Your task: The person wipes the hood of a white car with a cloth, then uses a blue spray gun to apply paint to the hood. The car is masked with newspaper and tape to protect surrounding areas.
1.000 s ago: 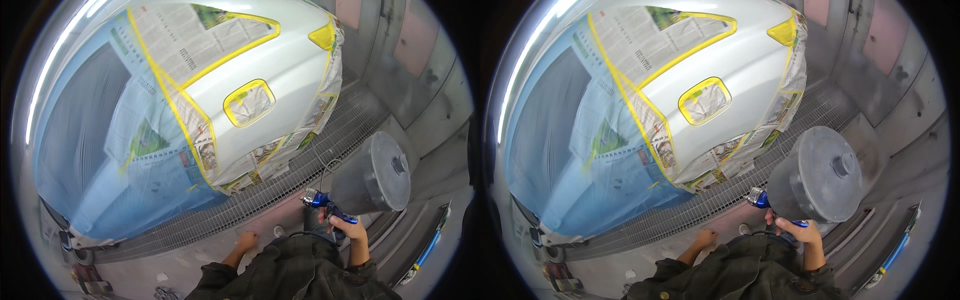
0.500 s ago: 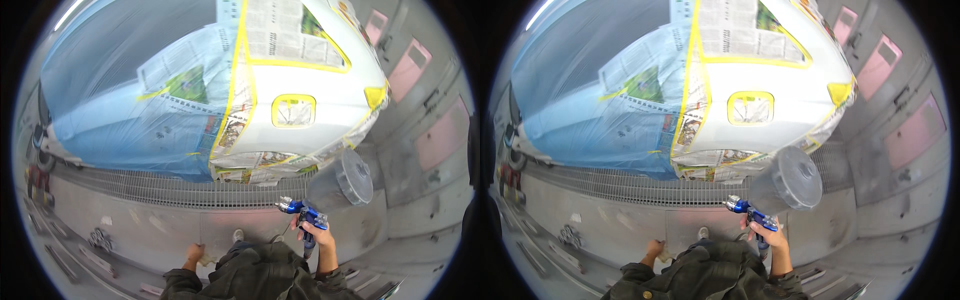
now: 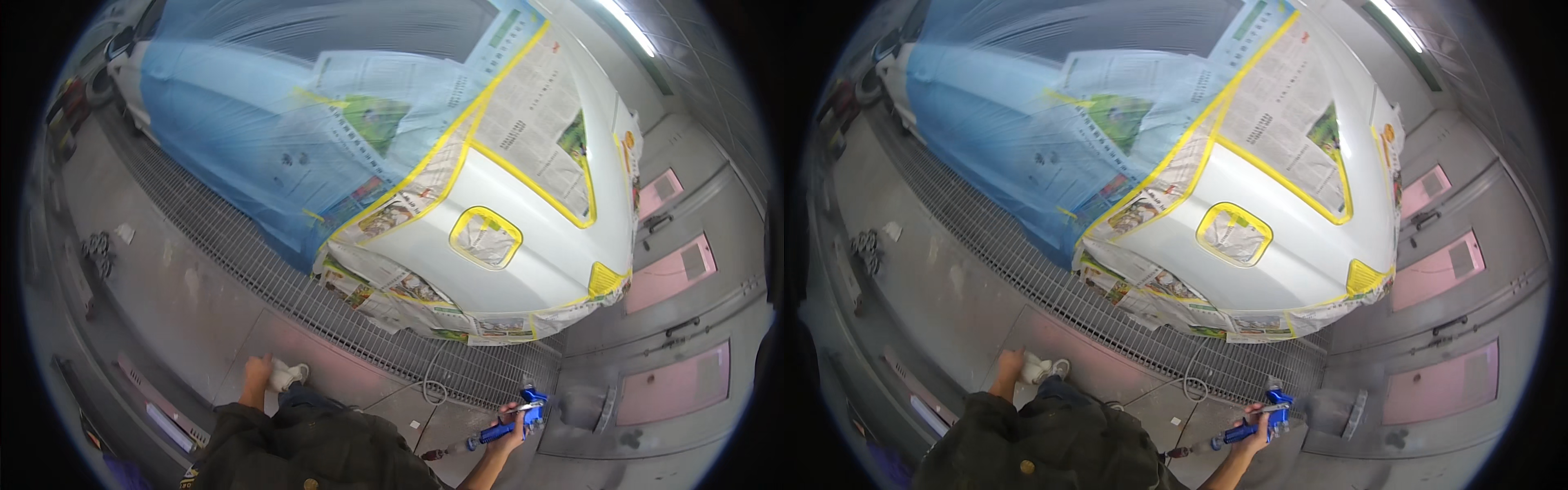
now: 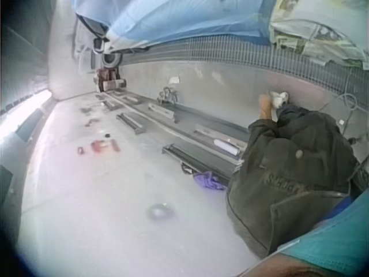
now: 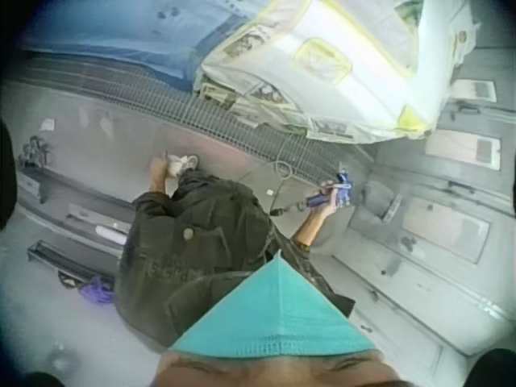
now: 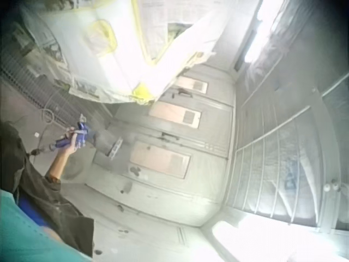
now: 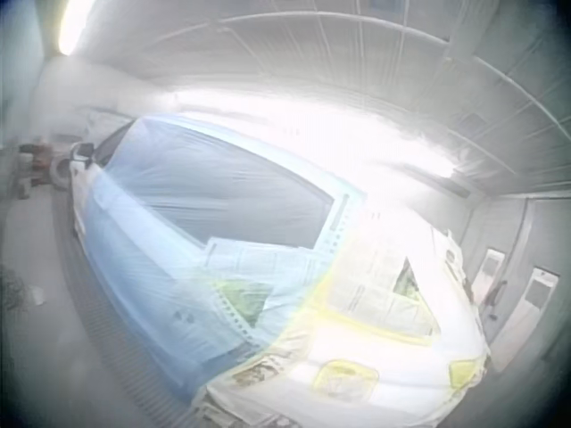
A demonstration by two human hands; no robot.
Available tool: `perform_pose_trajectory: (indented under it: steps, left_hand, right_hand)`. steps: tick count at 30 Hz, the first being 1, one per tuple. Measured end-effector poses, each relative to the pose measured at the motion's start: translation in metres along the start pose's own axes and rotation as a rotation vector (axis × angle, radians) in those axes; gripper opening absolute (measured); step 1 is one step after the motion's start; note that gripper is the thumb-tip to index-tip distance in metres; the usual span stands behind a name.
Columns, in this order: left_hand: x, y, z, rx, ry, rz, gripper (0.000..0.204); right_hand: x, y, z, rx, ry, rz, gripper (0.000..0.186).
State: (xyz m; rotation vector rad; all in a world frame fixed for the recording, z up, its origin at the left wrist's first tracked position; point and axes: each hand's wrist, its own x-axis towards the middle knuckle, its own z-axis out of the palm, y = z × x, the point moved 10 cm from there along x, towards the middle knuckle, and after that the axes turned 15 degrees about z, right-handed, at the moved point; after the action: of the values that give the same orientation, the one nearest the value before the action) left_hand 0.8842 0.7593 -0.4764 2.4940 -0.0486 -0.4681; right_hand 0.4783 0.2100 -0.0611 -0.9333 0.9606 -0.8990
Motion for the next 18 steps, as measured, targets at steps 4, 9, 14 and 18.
perform_pose_trajectory:
  steps: [4,9,14,18]
  left_hand:
    - [-0.029,0.053,-0.029,-0.027,-0.049,-0.133,0.066]
    - [-0.024,0.003,-0.032,0.074,-0.064,-0.073,0.056]
    - [-0.024,-0.017,-0.039,0.119,0.014,-0.005,0.033]
    - [-0.014,-0.002,-0.057,0.173,0.144,0.218,0.025]
  right_hand:
    - [0.002,-0.003,-0.036,0.028,0.237,-0.005,0.027]
    - [0.006,0.024,0.008,-0.046,0.111,0.054,0.028]
    - [-0.003,0.059,0.091,-0.184,-0.071,0.103,0.028]
    - [-0.022,0.088,0.155,-0.236,-0.211,0.161,0.032]
